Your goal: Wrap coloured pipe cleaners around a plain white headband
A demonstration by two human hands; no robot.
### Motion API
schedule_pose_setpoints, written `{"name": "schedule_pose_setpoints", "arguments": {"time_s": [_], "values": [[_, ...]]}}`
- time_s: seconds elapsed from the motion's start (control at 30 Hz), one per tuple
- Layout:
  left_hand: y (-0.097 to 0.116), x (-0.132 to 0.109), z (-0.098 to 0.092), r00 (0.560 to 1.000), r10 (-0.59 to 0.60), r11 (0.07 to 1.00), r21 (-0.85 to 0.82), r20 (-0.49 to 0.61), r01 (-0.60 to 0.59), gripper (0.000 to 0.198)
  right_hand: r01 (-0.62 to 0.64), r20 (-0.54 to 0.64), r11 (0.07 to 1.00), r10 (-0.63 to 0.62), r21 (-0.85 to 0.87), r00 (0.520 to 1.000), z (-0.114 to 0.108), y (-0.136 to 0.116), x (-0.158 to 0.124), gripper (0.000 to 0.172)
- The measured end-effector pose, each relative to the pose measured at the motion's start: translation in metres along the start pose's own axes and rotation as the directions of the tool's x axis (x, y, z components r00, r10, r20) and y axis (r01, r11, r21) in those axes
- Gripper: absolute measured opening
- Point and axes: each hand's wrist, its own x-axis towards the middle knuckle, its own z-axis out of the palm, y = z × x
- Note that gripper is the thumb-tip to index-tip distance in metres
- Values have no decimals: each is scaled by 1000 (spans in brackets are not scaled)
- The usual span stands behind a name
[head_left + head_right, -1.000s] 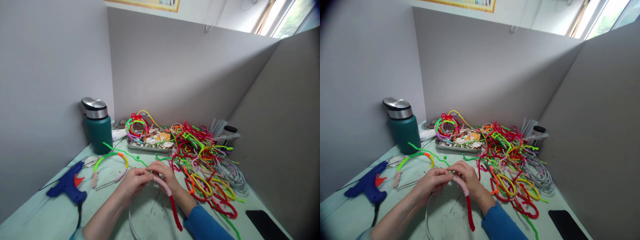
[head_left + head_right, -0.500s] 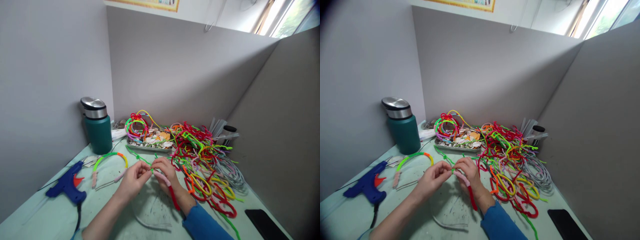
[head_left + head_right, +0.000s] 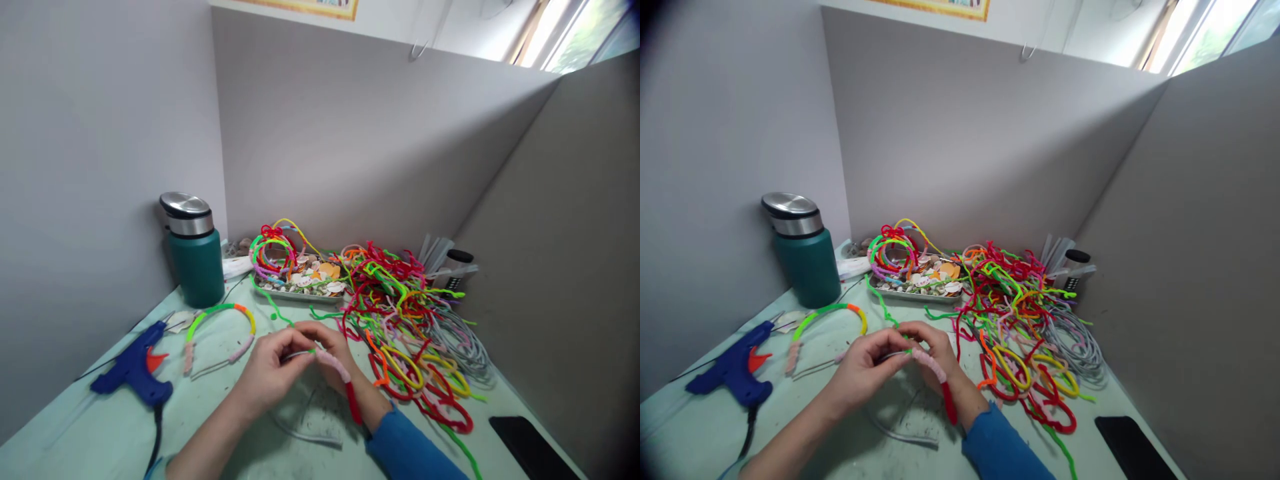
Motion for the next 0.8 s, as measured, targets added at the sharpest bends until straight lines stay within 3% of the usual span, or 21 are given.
{"name": "schedule_pose_setpoints", "arguments": {"time_s": [0.07,0.23,0.43,0.6,0.8], "values": [[1,-1,1,1000,32,999,20,0,-32,11,28,-62,999,-29,-25,998,-1,-1,1,20],[3,2,-1,997,43,999,-25,-64,-44,11,147,-178,949,-202,-277,963,-8,-6,4,16],[-2,8,-7,955,-185,948,-299,-232,111,18,140,-248,869,-284,-475,926,-10,-16,3,10],[-7,9,-10,931,-335,793,-578,-148,193,27,164,-171,811,-308,-562,936,-6,-22,1,11],[-15,11,-13,903,-423,663,-706,-81,247,29,115,-129,853,-208,-509,969,1,-13,-4,8]]}}
